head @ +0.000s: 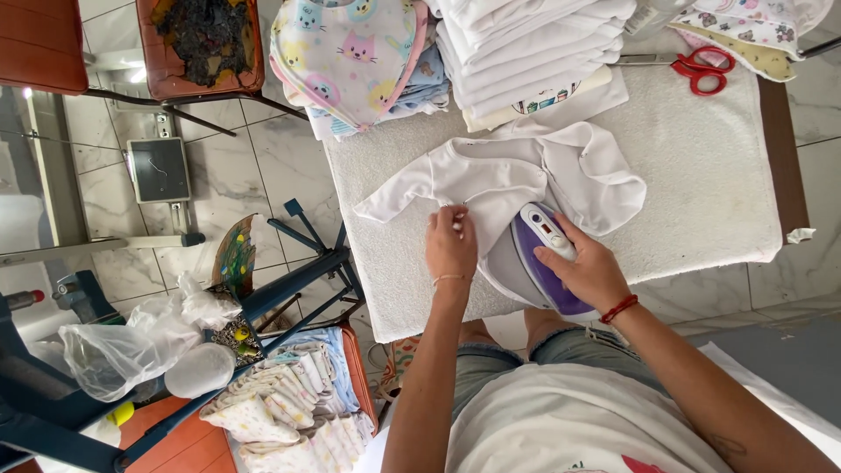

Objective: Ironing and folding baby clothes on a work table

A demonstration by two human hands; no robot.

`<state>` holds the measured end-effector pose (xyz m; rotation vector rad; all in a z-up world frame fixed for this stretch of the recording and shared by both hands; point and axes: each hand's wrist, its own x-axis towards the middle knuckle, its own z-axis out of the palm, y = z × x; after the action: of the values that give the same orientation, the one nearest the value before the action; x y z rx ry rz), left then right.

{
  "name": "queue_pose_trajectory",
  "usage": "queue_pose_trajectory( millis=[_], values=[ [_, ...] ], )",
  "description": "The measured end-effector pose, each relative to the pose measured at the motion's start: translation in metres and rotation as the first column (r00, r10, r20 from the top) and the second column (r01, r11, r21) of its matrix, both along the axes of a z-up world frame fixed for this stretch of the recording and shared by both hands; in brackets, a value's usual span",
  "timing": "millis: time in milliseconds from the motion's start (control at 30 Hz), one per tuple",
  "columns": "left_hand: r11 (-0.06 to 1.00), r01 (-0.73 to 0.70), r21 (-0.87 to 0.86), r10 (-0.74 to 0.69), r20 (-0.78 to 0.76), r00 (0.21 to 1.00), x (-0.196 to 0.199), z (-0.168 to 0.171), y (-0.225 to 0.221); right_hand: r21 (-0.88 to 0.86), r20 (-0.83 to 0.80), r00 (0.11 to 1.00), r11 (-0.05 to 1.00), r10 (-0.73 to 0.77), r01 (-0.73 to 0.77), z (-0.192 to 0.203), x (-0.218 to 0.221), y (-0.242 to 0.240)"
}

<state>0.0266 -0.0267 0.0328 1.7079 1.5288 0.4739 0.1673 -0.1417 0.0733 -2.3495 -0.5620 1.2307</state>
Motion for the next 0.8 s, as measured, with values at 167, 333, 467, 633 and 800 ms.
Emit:
queue_pose_trajectory(
  millis=[167, 333, 467, 633, 800],
  values=[
    [0.987, 0.158, 0.002, -0.155, -0.181, 0.971, 0.015, -0.033, 0.005, 0.186, -0.218, 0.947, 0.943, -0.234, 0.276, 0.02, -0.016, 0.021],
    [0.994, 0.112, -0.002, -0.111, -0.164, 0.98, 0.005, -0.072, 0.002, 0.243, -0.224, 0.945, 0.925, -0.238, 0.291, 0.021, -0.015, 0.046],
    [0.998, 0.06, 0.025, -0.06, -0.006, 0.998, -0.004, -0.072, 0.008, 0.098, -0.188, 0.979, 0.99, -0.08, 0.1, 0.043, -0.019, 0.041],
    [0.996, 0.063, 0.067, -0.069, 0.088, 0.994, -0.009, -0.061, 0.009, -0.001, -0.178, 0.982, 0.998, -0.055, 0.056, 0.052, -0.023, 0.033],
    [0.781, -0.189, -0.595, 0.587, 0.596, 0.547, -0.02, 0.002, -0.003, 0.053, -0.195, 0.973, 0.989, -0.127, 0.14, 0.043, -0.021, 0.041]
  ],
)
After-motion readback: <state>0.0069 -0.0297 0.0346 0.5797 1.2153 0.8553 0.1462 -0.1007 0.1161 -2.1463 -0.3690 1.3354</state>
